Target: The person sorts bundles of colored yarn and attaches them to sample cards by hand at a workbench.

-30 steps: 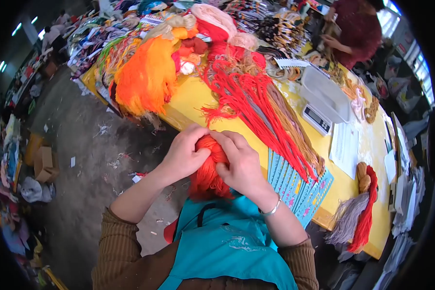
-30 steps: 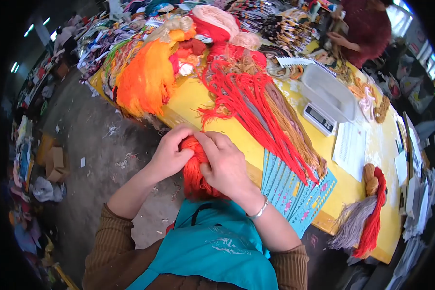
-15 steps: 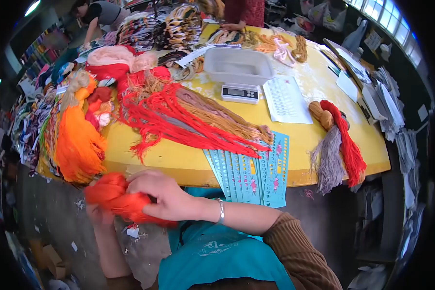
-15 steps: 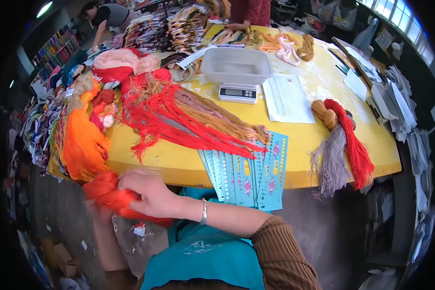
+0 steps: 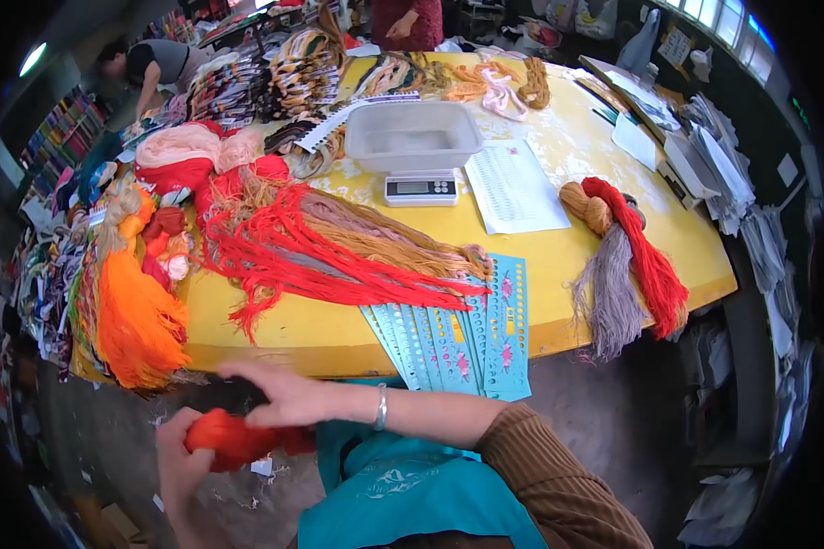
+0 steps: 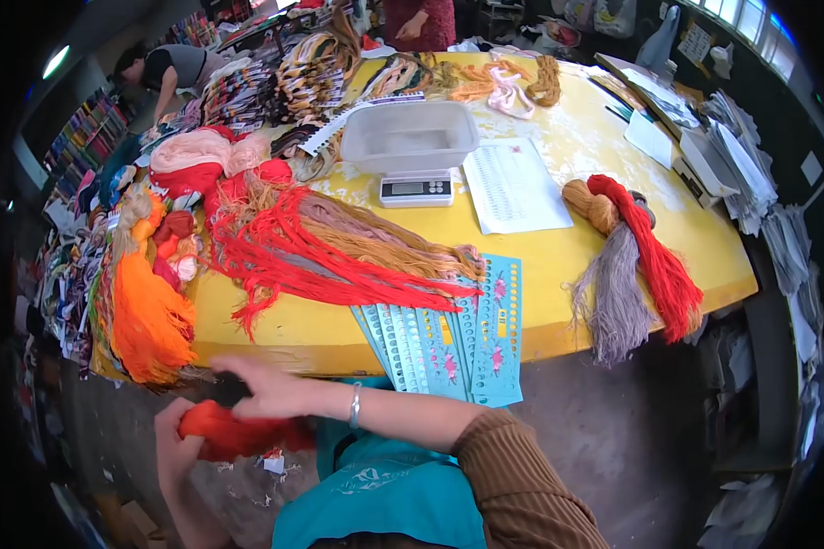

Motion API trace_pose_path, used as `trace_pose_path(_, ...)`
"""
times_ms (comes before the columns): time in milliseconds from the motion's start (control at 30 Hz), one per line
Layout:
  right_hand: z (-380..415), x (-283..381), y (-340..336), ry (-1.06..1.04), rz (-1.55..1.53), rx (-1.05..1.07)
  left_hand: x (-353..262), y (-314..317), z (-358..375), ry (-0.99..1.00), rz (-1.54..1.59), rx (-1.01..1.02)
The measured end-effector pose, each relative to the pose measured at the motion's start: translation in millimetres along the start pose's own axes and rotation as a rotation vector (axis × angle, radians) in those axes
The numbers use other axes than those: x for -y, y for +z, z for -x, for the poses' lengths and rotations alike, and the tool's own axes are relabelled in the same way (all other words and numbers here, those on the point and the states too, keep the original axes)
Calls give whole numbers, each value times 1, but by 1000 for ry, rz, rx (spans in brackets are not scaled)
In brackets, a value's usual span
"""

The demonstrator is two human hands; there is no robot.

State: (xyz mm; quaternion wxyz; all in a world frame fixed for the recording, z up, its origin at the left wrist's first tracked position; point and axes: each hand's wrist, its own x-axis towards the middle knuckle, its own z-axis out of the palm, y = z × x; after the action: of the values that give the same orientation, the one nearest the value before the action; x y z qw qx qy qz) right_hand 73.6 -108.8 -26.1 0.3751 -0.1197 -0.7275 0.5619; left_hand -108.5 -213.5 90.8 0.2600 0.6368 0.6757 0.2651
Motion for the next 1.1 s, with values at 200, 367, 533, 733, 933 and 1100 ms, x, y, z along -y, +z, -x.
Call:
trace_pose_path(200, 0, 44, 28, 179, -242, 81, -6, 13, -3, 40, 61, -42)
trace_pose_path(367, -8, 56, 20, 226, 48, 91, 41, 3, 2, 27, 505, 281)
trace_pose_path(533, -27, 33, 32, 149, -726, -143, 117, 38, 20, -61, 1083, 722)
trace_pose_path(733, -43, 13, 0, 195, -1025, -440, 109, 51, 31, 78, 1137, 943)
trace_pose_path(933, -9, 0, -12, 183, 260, -258, 79, 41, 40, 521, 1291, 88)
trace_pose_path(1100, 6, 46, -5, -29, -411, -33, 8, 50, 4, 507, 448, -179)
